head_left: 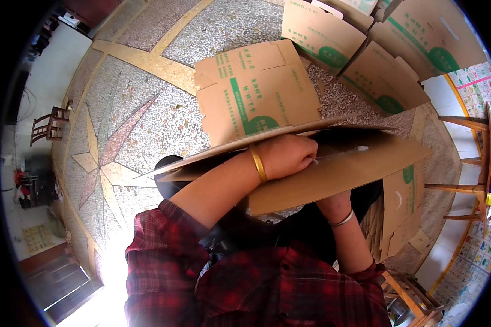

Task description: The person sits on the floor and assembles flat cardboard boxes by folding the flaps and securing them with white plastic zip ties. They repeatedly pick up a flat box, fold it into shape, and fasten the corners with ties taken from a plastic bag.

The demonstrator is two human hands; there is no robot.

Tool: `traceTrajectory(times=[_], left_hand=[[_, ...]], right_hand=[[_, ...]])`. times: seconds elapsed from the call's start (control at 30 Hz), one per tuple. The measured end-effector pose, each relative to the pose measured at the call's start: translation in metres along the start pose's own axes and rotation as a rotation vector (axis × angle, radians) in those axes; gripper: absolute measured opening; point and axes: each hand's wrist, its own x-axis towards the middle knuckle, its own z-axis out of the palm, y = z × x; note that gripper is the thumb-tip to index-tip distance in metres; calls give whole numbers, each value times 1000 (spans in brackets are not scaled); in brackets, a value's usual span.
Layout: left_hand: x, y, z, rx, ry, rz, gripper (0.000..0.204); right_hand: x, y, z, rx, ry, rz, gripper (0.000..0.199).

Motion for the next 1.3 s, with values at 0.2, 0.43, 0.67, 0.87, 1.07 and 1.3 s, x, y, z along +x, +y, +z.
traceTrajectory(times=[0.2, 0.43, 0.67, 0.87, 1.07, 1.3], left_hand=[[2, -1, 9, 19, 78, -8, 10], [-26, 3, 13, -19, 91, 62, 11], [-34, 0, 10, -82, 49, 41, 16], [-29, 5, 14, 81, -34, 36, 19], [-25, 7, 11, 129, -102, 103, 19], [-22, 12, 9, 176, -143, 62, 20]], right_hand=[[-9, 0, -2, 47, -58, 11, 11], [-19, -21, 5, -33, 23, -13, 14], [-16, -26, 6, -138, 11, -38, 13], [-23, -17, 8, -97, 4, -53, 17], [-28, -13, 16, -88, 24, -32, 19], [-25, -15, 5, -132, -52, 4, 16]])
